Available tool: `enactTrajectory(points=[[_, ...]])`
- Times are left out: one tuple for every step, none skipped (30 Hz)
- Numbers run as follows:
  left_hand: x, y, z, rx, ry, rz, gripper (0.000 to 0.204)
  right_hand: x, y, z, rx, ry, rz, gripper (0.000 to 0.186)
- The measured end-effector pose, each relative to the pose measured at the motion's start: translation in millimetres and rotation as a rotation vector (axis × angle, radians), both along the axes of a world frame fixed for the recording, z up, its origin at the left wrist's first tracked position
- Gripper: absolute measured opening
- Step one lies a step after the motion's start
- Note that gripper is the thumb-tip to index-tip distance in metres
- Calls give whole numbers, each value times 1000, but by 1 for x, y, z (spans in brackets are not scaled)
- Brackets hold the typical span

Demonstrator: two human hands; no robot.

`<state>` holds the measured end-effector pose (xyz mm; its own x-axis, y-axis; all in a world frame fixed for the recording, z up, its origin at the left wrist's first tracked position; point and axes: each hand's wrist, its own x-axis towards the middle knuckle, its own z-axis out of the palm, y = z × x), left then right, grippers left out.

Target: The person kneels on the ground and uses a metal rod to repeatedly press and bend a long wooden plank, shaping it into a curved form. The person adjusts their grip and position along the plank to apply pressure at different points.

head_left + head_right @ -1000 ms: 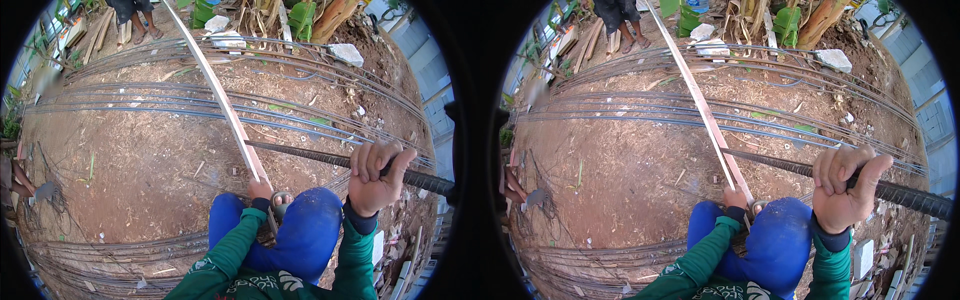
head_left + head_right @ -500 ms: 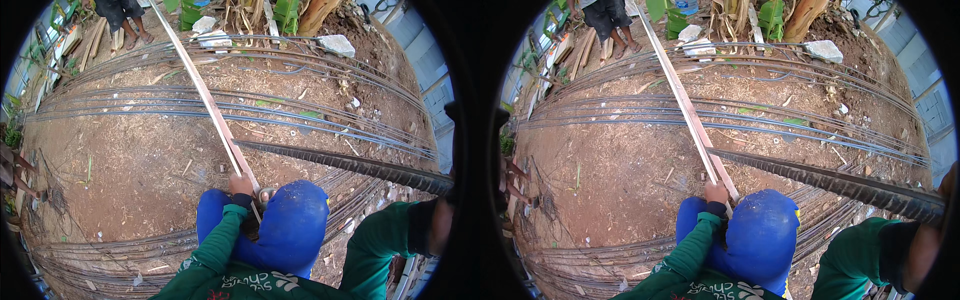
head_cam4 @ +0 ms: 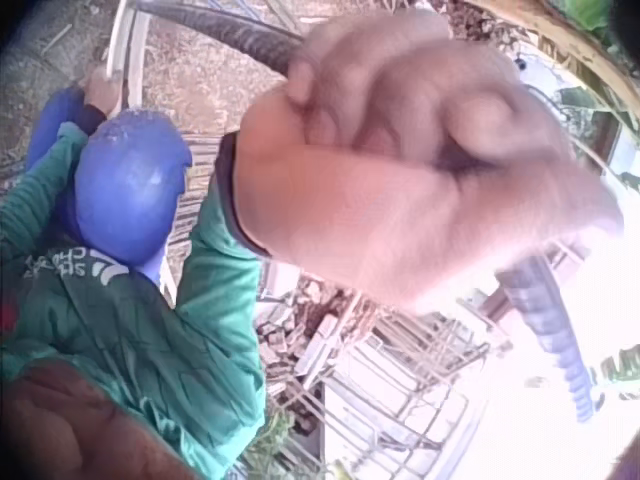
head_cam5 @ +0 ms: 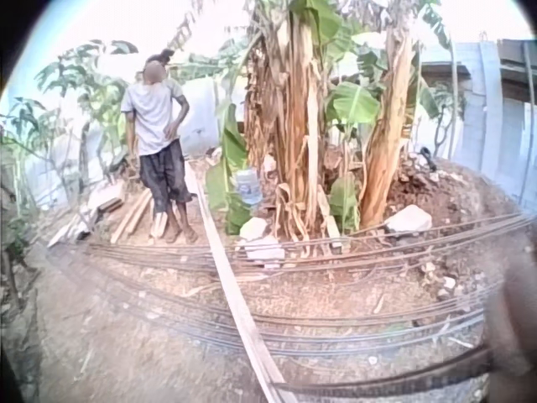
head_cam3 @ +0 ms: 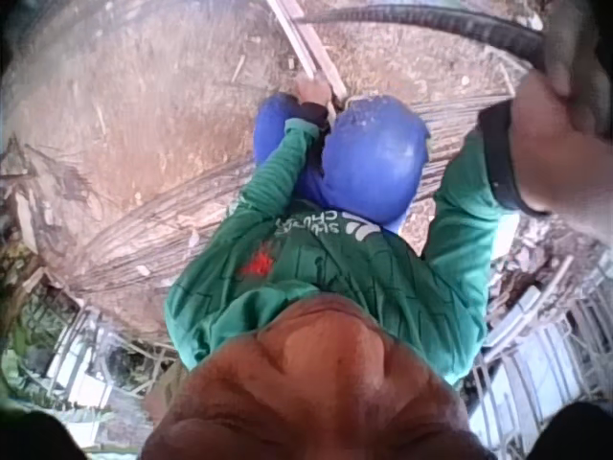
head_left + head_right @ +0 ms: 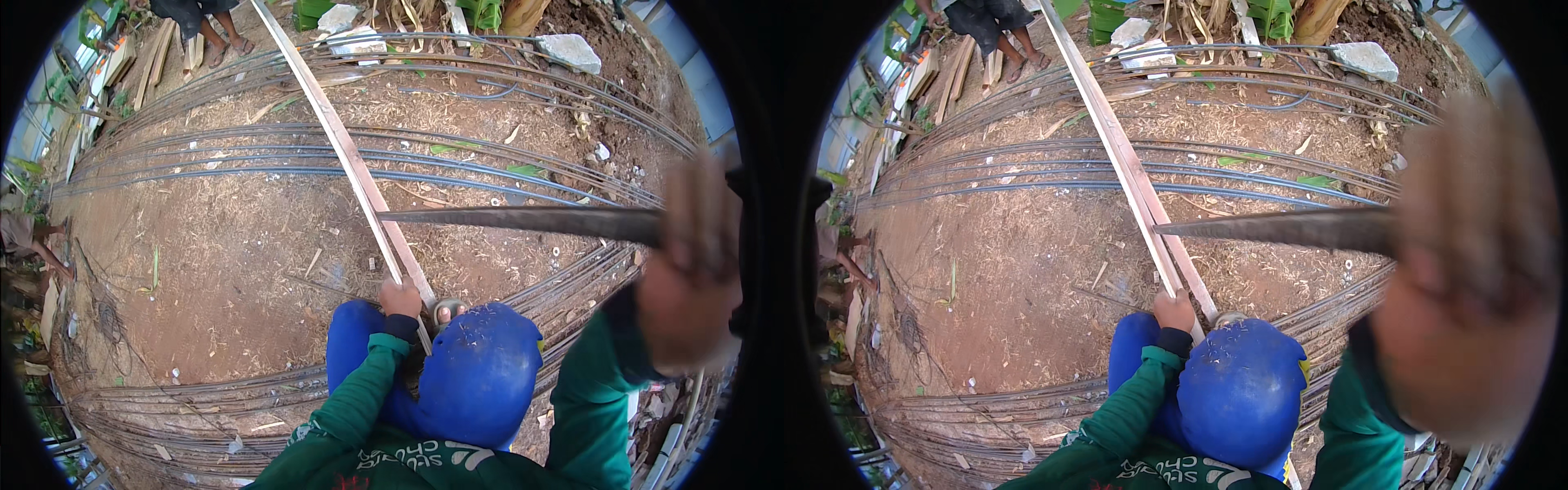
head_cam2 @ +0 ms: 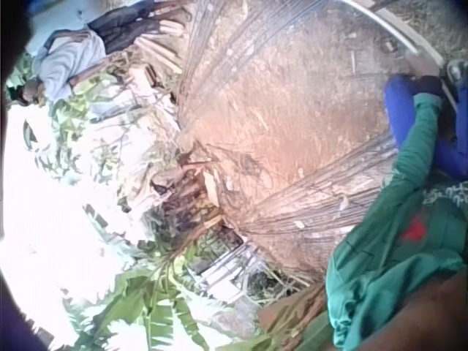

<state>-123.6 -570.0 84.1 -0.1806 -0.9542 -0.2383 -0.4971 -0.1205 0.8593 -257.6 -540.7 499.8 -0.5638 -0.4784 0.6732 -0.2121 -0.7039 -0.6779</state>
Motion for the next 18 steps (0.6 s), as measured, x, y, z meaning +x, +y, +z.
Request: enactTrajectory(points=[[1, -1, 2, 6, -31, 4, 31, -3, -11, -26, 91, 1, -41, 41], [2, -1, 3, -8, -61, -8, 29, -5, -23, -47, 62, -89, -76, 40], [2, -2, 4, -37, -89, -10, 27, -7, -30, -62, 156, -80, -65, 40], [2, -2, 5, -28, -2, -13, 28, -13, -27, -71, 91, -105, -79, 42], [3, -1, 6, -45, -9, 5, 28, -16, -24, -73, 99, -110, -75, 44], [4, -1, 7, -63, -10, 15, 29, -20, -23, -75, 109, -188, -80, 46], [3, 0, 7, -85, 1, 6, 29, -24, -19, -72, 105, -124, -87, 45], [4, -1, 7, -16, -32, -46, 40, -30, -17, -69, 105, -133, -93, 45], [4, 0, 6, -4, -25, -59, 40, -36, -15, -68, 171, -131, -70, 44], [5, -1, 6, -11, -19, -66, 40, -46, -13, -67, 176, -148, -67, 42], [7, -1, 5, -29, -20, -66, 41, -60, -14, -70, 106, -225, -123, 41], [7, -2, 5, -19, -32, -57, 37, -78, -13, -74, 106, -271, -151, 40], [8, -2, 4, -17, -44, -44, 33, -99, -11, -80, 124, -293, -127, 39], [9, -3, 3, -12, -57, -30, 30, -122, -8, -89, 117, -366, -206, 38], [9, -3, 3, -10, -59, -38, 30, -147, -2, -99, 123, -416, -231, 36], [10, -3, 2, -8, -62, -43, 29, -169, 2, -112, 123, -406, -191, 35], [11, -3, 1, -12, -69, -48, 29, -188, 8, -125, 122, -512, -279, 35], [11, -2, 1, -14, -31, -35, 29, -203, 15, -136, 117, -556, -309, 35]])
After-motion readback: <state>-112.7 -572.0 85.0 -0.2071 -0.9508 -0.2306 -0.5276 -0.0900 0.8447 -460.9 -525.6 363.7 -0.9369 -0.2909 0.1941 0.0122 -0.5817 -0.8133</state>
